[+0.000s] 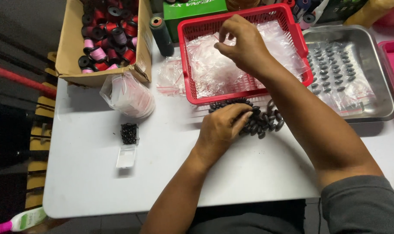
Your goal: Packaging small lead fishing weights into plastic zip-lock bags by counting them out from a pile.
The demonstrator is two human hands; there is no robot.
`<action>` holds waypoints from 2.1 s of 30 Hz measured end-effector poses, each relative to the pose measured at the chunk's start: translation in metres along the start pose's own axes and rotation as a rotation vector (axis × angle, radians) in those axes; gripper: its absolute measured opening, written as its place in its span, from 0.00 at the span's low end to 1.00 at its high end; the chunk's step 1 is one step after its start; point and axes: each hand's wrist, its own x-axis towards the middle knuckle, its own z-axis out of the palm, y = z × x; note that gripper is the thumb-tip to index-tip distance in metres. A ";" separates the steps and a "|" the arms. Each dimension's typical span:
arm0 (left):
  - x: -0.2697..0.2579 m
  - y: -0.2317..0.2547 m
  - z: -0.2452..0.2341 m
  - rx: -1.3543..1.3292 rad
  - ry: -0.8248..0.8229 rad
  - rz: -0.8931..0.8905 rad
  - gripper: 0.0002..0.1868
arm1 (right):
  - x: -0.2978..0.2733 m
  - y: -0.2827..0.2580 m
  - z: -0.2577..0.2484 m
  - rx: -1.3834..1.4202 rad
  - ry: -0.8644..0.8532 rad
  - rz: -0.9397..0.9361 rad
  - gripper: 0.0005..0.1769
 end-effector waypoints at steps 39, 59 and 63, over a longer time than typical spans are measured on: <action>0.006 0.020 0.002 -0.342 0.063 -0.463 0.05 | -0.151 -0.017 -0.021 0.752 0.258 0.271 0.04; 0.004 0.015 0.005 -0.540 0.043 -0.548 0.08 | -0.150 -0.024 -0.020 1.052 0.430 0.404 0.06; 0.003 0.011 0.004 -0.519 0.053 -0.547 0.08 | -0.153 -0.020 -0.019 1.009 0.375 0.376 0.05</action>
